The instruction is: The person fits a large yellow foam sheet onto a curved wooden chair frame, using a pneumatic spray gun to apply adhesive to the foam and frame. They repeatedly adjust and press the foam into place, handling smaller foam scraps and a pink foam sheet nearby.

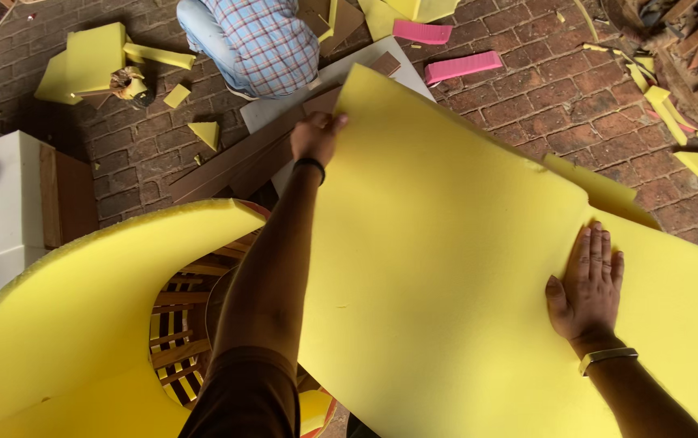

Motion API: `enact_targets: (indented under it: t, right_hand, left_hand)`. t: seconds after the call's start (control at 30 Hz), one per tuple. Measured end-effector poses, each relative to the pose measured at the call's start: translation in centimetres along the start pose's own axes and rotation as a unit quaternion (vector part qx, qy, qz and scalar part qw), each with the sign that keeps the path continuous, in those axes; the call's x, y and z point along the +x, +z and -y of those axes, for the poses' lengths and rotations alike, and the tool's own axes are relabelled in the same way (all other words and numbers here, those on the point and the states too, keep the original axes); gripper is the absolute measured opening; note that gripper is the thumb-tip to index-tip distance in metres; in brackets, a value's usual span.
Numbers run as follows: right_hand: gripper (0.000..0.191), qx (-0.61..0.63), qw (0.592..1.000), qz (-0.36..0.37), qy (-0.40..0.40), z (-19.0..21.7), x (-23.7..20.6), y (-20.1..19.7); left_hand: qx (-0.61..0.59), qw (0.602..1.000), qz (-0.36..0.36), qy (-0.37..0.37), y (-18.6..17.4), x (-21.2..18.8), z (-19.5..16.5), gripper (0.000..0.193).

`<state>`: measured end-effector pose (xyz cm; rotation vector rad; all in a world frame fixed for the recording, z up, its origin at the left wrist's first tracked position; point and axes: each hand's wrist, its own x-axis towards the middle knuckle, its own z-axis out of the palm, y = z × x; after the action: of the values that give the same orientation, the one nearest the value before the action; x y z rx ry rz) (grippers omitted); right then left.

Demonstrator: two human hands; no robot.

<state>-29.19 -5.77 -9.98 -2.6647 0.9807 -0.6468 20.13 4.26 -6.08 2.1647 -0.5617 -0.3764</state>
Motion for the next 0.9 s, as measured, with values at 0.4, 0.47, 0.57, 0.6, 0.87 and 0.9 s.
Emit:
enact_targets:
  t: [0.4,0.47,0.57,0.6,0.87,0.9]
  right_hand:
    - [0.092,0.003,1.0,0.011,0.005,-1.1,0.0,-0.5]
    - [0.092,0.009,1.0,0.013,0.008,-0.8,0.1,-0.5]
    - [0.092,0.009,1.0,0.014,0.015,-0.3,-0.1,-0.7]
    - [0.091,0.007,1.0,0.013,0.014,-0.2,-0.2,-0.8]
    - [0.091,-0.002,1.0,0.018,0.011,1.1,-1.7,-1.2]
    - [0.091,-0.004,1.0,0.018,0.01,1.3,-1.7,-1.2]
  left_hand:
    - [-0.253,0.915,-0.167,0.265,-8.5,-7.1,5.8,0.02]
    - [-0.277,0.909,-0.172,0.26,-9.7,-8.6,5.8,0.021]
    - [-0.227,0.913,-0.195,0.276,-10.9,-9.9,6.6,0.022]
    - [-0.248,0.911,-0.173,0.28,-11.1,-9.7,7.0,0.022]
    - [-0.005,0.939,-0.198,0.282,-6.0,-17.6,5.2,0.075]
    - [-0.01,0.939,-0.141,0.313,-3.1,-22.9,4.4,0.074]
